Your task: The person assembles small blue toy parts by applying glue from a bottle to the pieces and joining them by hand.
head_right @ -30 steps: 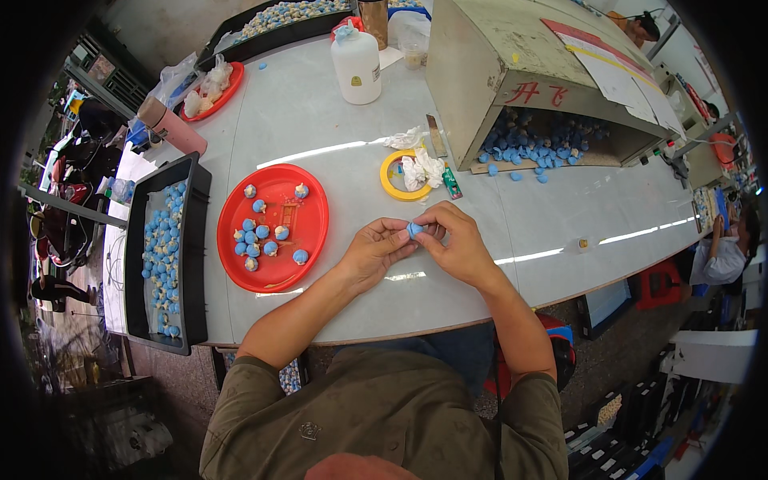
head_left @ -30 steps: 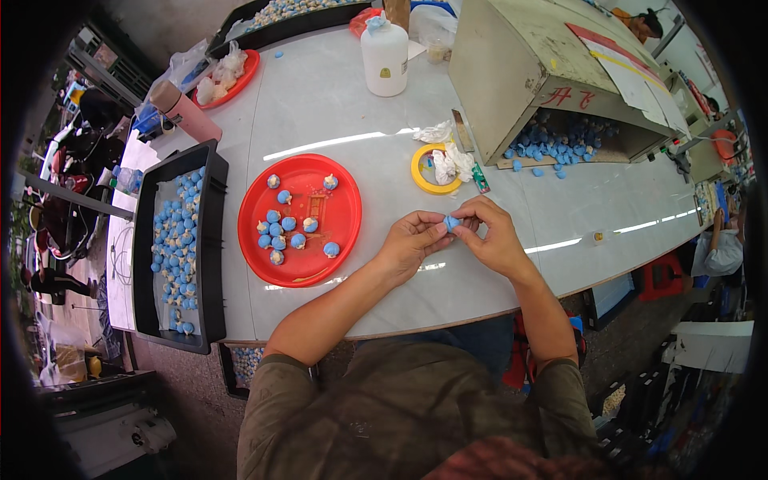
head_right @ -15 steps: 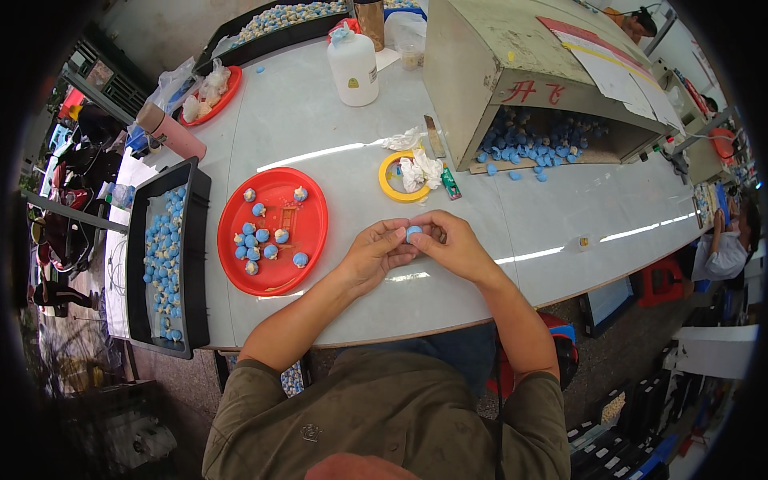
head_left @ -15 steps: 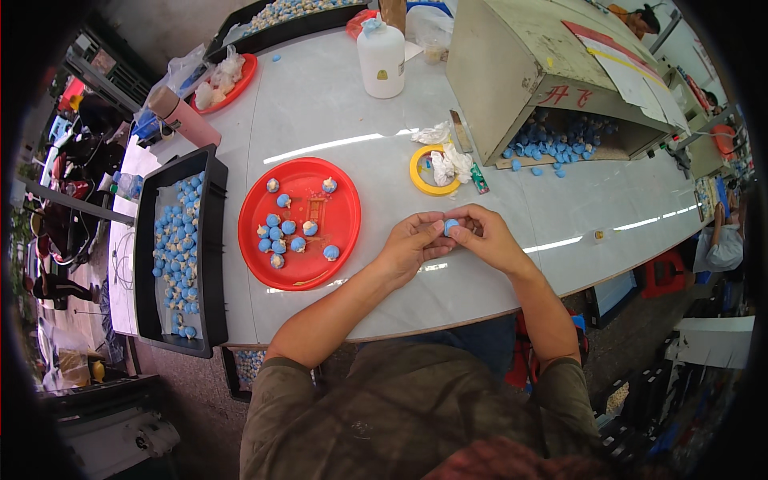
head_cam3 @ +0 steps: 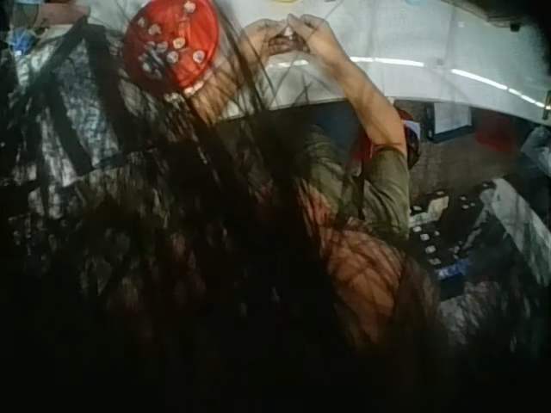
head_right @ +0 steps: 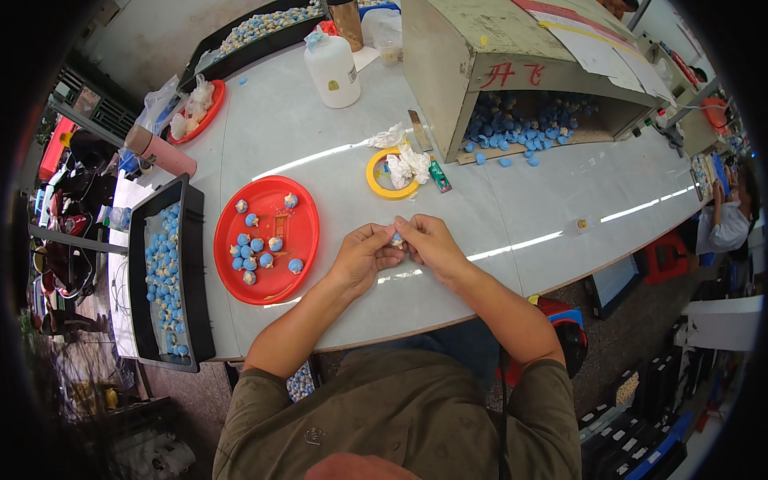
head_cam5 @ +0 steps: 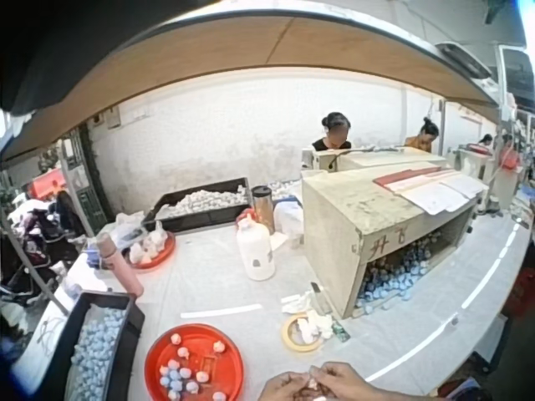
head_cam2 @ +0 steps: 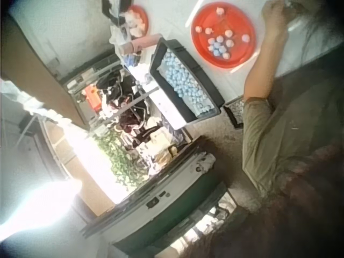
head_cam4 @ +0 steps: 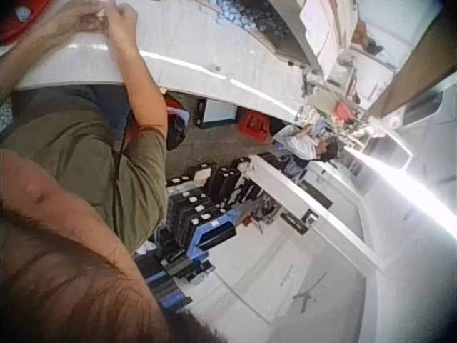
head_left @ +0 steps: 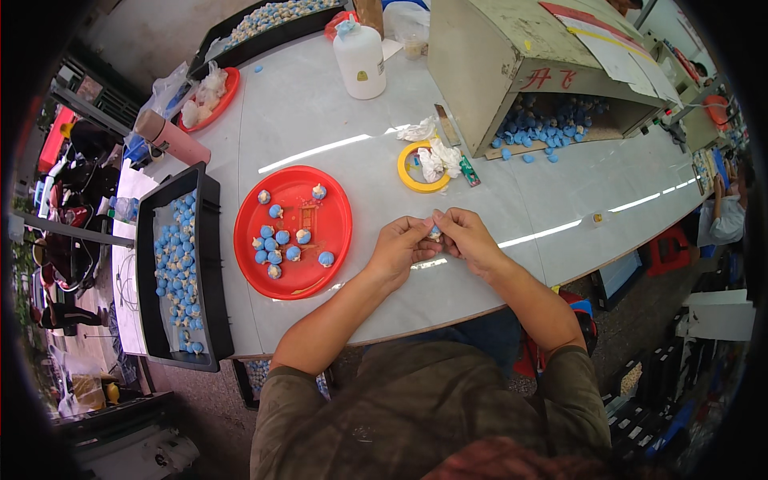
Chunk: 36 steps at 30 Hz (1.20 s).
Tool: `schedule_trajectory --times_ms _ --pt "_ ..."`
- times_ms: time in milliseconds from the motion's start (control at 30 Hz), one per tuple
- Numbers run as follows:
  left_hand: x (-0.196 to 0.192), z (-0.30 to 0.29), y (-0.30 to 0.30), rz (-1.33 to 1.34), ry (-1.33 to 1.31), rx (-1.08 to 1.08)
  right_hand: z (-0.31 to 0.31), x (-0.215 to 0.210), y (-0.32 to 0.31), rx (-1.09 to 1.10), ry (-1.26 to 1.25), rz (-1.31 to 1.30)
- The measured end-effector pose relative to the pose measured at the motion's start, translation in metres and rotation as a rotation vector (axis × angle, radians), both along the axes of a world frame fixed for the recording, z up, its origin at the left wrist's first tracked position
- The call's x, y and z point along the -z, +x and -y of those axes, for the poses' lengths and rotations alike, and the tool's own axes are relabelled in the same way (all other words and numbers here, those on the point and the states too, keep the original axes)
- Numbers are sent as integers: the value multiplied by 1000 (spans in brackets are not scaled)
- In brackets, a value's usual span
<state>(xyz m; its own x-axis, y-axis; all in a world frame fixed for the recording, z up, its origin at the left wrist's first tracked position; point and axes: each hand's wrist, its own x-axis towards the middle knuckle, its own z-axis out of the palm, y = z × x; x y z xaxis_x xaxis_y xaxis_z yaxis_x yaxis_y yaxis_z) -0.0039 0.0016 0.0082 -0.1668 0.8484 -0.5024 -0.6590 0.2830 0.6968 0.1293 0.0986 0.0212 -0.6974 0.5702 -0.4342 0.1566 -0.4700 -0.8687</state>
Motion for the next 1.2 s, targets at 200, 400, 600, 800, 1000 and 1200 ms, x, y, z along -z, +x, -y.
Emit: schedule_trajectory --times_ms 200,400,600,800,1000,1200 --pt "2 3 0 -27 -2 -44 4 6 -5 22 -66 -29" --pt "5 1 7 -30 -1 -61 6 2 -2 50 -74 -29" --pt "6 1 9 -37 4 -63 7 0 -2 46 -44 -20" --pt "12 1 8 -52 18 -87 11 2 -6 67 -31 -28" --pt "11 -2 10 -16 44 -81 10 -2 -6 77 10 9" --pt "12 -1 10 -26 32 -94 12 -3 -6 59 32 33"
